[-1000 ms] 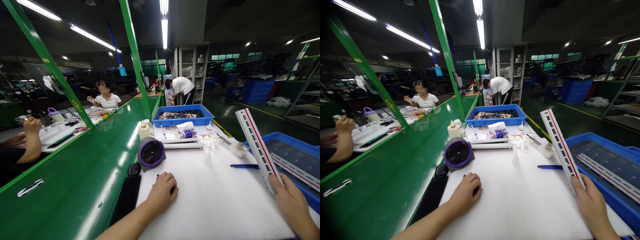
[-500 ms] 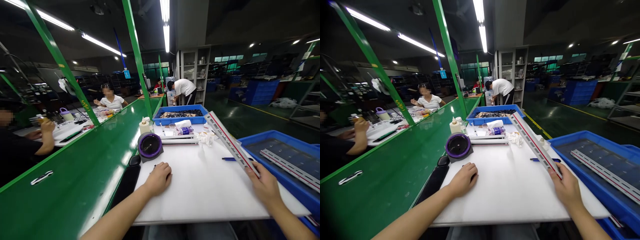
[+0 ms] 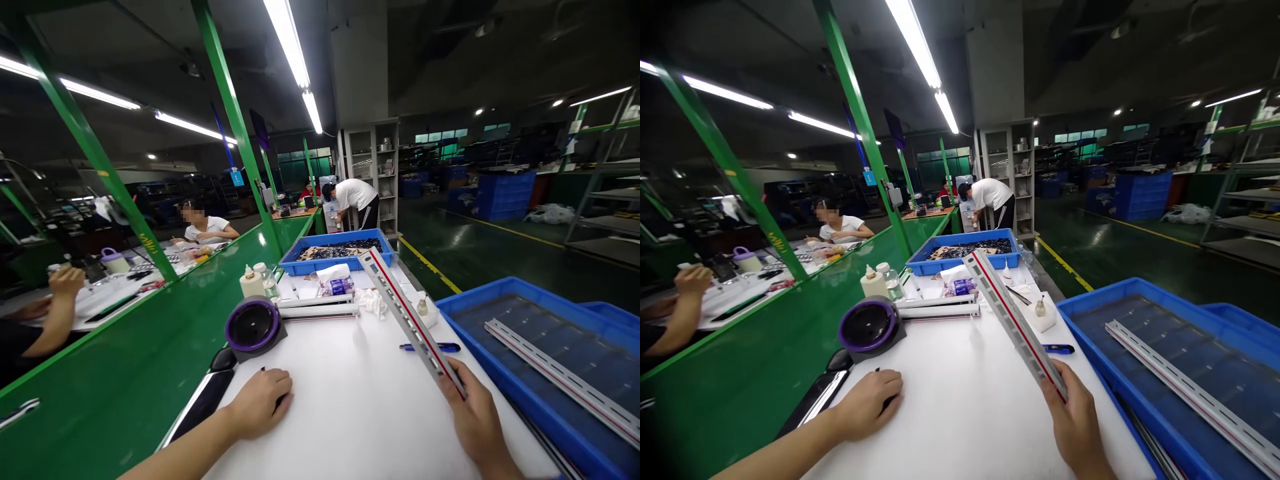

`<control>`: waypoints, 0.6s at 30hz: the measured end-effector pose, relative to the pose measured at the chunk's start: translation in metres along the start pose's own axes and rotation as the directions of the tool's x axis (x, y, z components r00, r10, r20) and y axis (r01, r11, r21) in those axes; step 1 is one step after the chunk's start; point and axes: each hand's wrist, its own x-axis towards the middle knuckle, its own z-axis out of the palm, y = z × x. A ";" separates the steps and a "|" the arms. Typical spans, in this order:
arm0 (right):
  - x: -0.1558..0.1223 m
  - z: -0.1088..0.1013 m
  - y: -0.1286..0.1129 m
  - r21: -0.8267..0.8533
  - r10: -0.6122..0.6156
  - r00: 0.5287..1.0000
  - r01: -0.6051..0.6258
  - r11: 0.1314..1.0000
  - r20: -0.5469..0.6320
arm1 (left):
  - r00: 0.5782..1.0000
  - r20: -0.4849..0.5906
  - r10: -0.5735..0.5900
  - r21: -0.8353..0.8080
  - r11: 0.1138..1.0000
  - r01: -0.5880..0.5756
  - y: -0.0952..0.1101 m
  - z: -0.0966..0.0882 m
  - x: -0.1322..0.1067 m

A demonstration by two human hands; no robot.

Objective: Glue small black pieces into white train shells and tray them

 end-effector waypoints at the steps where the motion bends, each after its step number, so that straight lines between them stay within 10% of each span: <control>1: 0.000 0.001 0.001 0.016 0.022 1.000 -0.022 1.000 -0.009 | 1.000 -0.002 0.005 -0.001 1.000 -0.005 -0.001 0.002 0.000; 7: 0.000 -0.004 0.008 -0.021 0.158 0.987 -0.157 0.987 0.009 | 0.999 -0.044 -0.011 -0.025 1.000 0.009 -0.001 0.011 -0.006; 18: 0.008 -0.011 0.009 -0.103 0.062 0.987 -0.047 0.994 0.150 | 0.999 -0.016 0.047 -0.080 0.996 -0.048 -0.006 0.010 -0.003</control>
